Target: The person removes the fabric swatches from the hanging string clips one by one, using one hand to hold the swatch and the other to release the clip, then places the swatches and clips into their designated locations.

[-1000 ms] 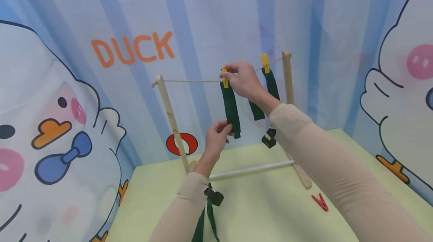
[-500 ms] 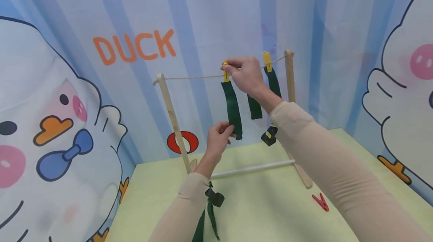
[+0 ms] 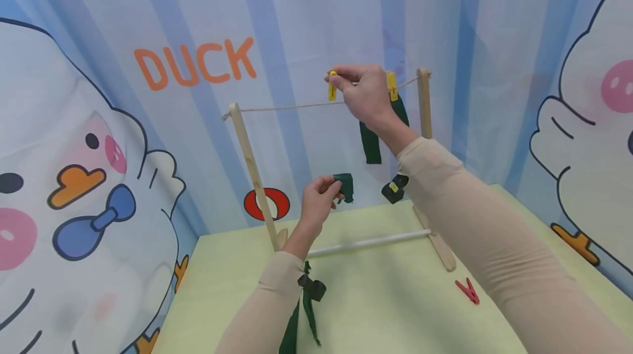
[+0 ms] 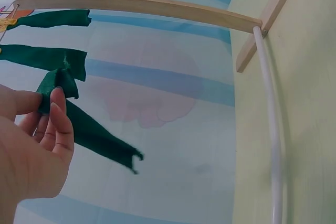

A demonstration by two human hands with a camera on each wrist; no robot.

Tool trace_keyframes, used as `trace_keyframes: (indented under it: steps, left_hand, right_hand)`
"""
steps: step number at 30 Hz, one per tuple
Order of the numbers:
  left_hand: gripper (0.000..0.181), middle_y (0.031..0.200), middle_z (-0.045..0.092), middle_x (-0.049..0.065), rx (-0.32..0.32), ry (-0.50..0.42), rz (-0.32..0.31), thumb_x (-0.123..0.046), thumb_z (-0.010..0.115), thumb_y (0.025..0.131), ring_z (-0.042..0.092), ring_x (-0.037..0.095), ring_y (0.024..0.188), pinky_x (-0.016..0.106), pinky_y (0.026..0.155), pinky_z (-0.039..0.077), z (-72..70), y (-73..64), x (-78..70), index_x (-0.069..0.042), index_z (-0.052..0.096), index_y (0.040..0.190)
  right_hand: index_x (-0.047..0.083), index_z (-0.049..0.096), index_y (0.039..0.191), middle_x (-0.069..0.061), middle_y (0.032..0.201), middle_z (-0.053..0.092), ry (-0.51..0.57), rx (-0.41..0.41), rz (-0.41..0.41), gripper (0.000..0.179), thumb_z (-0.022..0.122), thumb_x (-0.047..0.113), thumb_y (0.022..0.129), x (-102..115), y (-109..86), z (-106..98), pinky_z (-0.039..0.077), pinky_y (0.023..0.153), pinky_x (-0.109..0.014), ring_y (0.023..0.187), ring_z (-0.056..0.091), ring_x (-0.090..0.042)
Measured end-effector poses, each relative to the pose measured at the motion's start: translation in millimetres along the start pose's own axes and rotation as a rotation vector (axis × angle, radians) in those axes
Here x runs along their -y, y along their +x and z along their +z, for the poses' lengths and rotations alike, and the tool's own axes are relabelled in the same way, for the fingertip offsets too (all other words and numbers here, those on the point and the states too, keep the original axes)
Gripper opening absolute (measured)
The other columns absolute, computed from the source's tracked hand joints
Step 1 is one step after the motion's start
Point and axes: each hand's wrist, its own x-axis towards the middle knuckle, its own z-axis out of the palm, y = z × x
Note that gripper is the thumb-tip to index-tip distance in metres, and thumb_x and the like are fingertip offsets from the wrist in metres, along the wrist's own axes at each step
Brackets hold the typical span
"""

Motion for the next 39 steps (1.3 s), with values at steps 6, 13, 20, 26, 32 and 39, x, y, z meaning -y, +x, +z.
trace_keyframes:
  steps: [6, 13, 20, 26, 32, 39]
  left_hand:
    - [0.02, 0.087, 0.067, 0.006, -0.033, -0.01, -0.013, -0.016, 0.067, 0.098, 0.068, 0.025, 0.079, 0.028, 0.06, 0.05, -10.2, -4.2, -3.1, -0.001, 0.067, 0.11]
    - [0.024, 0.091, 0.068, 0.008, -0.024, -0.015, 0.001, -0.016, 0.067, 0.098, 0.067, 0.015, 0.074, 0.03, 0.061, 0.05, -14.6, -12.2, -10.3, 0.001, 0.066, 0.114]
    - [0.02, 0.09, 0.067, 0.008, -0.029, -0.004, 0.025, -0.014, 0.066, 0.098, 0.067, 0.018, 0.076, 0.027, 0.061, 0.05, -20.8, -16.3, -7.2, -0.001, 0.067, 0.113]
    - [0.019, 0.09, 0.067, 0.008, -0.035, -0.007, 0.002, -0.013, 0.065, 0.098, 0.066, 0.015, 0.074, 0.024, 0.059, 0.05, -25.4, -20.2, 1.2, 0.001, 0.066, 0.112]
    - [0.022, 0.093, 0.068, 0.009, -0.048, 0.001, -0.032, -0.016, 0.066, 0.098, 0.066, 0.017, 0.077, 0.026, 0.063, 0.05, -32.0, -24.8, 10.3, -0.001, 0.067, 0.115]
    - [0.026, 0.094, 0.069, 0.009, -0.074, 0.037, -0.065, -0.016, 0.065, 0.098, 0.068, 0.019, 0.08, 0.027, 0.065, 0.052, -42.1, -33.2, 20.9, 0.0, 0.066, 0.119]
  right_hand:
    - [0.001, 0.076, 0.11, -0.007, 0.104, 0.075, -0.005, 0.021, -0.012, 0.02, 0.064, 0.013, 0.098, -1.6, -2.7, 6.5, 0.046, 0.064, -0.024, 0.099, 0.068, -0.013]
    - [0.002, 0.075, 0.112, -0.006, 0.106, 0.075, -0.05, 0.046, -0.006, 0.02, 0.063, 0.014, 0.099, -7.2, -13.1, -2.7, 0.051, 0.074, -0.024, 0.099, 0.068, -0.013]
    - [0.003, 0.075, 0.113, -0.009, 0.107, 0.075, -0.137, 0.018, 0.021, 0.022, 0.065, 0.016, 0.099, -21.0, -33.8, -30.3, 0.052, 0.072, -0.021, 0.088, 0.066, -0.018]
    - [0.001, 0.075, 0.112, -0.012, 0.107, 0.074, -0.164, 0.005, 0.079, 0.021, 0.064, 0.014, 0.099, -41.7, -60.1, -58.2, 0.049, 0.064, -0.017, 0.09, 0.065, -0.022]
    - [-0.001, 0.074, 0.11, -0.017, 0.105, 0.074, -0.201, 0.011, 0.103, 0.021, 0.063, 0.014, 0.099, -63.0, -83.9, -86.6, 0.046, 0.059, -0.017, 0.081, 0.062, -0.023]
    - [0.0, 0.074, 0.112, -0.018, 0.1, 0.073, -0.299, 0.001, 0.149, 0.022, 0.064, 0.014, 0.099, -87.5, -112.5, -114.5, 0.042, 0.053, -0.02, 0.071, 0.058, -0.02]
